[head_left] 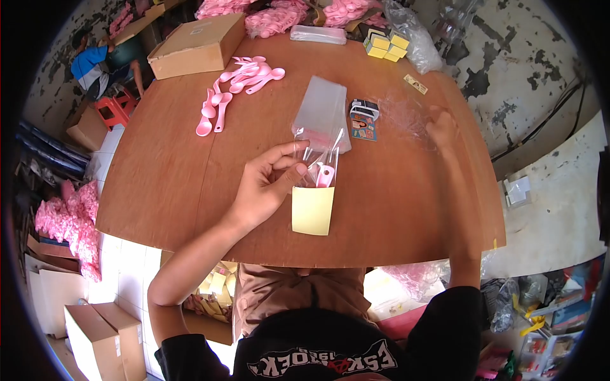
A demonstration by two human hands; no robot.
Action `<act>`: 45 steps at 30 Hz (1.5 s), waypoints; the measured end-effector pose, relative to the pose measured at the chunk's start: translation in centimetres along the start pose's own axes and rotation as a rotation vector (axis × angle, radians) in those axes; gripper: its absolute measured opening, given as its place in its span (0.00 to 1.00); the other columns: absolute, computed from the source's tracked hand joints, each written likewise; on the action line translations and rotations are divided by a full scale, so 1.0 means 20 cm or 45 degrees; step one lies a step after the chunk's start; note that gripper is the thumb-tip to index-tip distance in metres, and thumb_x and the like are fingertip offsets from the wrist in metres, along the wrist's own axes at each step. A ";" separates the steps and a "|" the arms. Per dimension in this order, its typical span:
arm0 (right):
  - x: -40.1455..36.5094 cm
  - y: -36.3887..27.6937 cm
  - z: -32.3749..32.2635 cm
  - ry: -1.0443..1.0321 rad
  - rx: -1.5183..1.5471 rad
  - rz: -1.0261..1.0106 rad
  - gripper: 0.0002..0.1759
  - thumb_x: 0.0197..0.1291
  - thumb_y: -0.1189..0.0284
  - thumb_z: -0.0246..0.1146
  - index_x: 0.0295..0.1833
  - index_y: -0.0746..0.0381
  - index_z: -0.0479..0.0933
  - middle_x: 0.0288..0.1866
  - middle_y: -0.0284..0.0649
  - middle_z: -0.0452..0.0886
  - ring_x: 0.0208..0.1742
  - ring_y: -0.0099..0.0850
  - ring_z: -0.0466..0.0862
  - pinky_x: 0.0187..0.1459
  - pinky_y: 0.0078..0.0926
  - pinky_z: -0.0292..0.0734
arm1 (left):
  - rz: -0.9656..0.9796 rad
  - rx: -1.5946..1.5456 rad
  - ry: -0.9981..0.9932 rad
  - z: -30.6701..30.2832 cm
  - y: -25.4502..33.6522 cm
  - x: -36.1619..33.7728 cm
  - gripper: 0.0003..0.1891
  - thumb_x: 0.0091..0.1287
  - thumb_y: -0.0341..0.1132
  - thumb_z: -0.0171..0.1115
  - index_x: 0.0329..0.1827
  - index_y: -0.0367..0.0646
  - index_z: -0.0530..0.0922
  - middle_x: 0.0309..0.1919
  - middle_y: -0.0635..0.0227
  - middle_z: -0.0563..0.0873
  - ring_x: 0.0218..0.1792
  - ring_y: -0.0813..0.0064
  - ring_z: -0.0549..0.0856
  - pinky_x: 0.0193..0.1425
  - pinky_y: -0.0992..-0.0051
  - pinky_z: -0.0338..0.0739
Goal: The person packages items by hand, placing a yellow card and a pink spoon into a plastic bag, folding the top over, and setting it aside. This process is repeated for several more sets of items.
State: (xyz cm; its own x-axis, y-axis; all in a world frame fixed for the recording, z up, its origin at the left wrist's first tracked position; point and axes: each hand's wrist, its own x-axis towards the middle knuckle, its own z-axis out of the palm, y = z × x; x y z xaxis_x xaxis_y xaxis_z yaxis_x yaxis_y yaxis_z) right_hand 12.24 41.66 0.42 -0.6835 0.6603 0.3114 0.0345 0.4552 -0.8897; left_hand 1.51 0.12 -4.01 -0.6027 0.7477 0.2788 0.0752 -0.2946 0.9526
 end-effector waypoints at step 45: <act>-0.80 -0.32 0.68 -0.774 0.511 -0.263 0.12 0.65 0.86 0.59 0.48 0.65 0.85 0.43 0.38 0.83 0.40 0.22 0.82 0.43 0.20 0.78 | -0.005 0.148 -0.013 -0.10 0.00 0.02 0.08 0.69 0.28 0.64 0.49 0.37 0.86 0.41 0.65 0.89 0.35 0.83 0.86 0.37 0.82 0.84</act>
State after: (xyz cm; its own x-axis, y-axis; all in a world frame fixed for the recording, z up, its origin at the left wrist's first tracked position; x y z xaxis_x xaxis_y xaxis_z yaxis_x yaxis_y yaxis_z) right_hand 13.05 20.03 -3.52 -0.9329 0.0867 0.3495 -0.3267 0.2044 -0.9228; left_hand -0.28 -0.67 -4.18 -0.5953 0.7546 0.2760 0.1648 -0.2216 0.9611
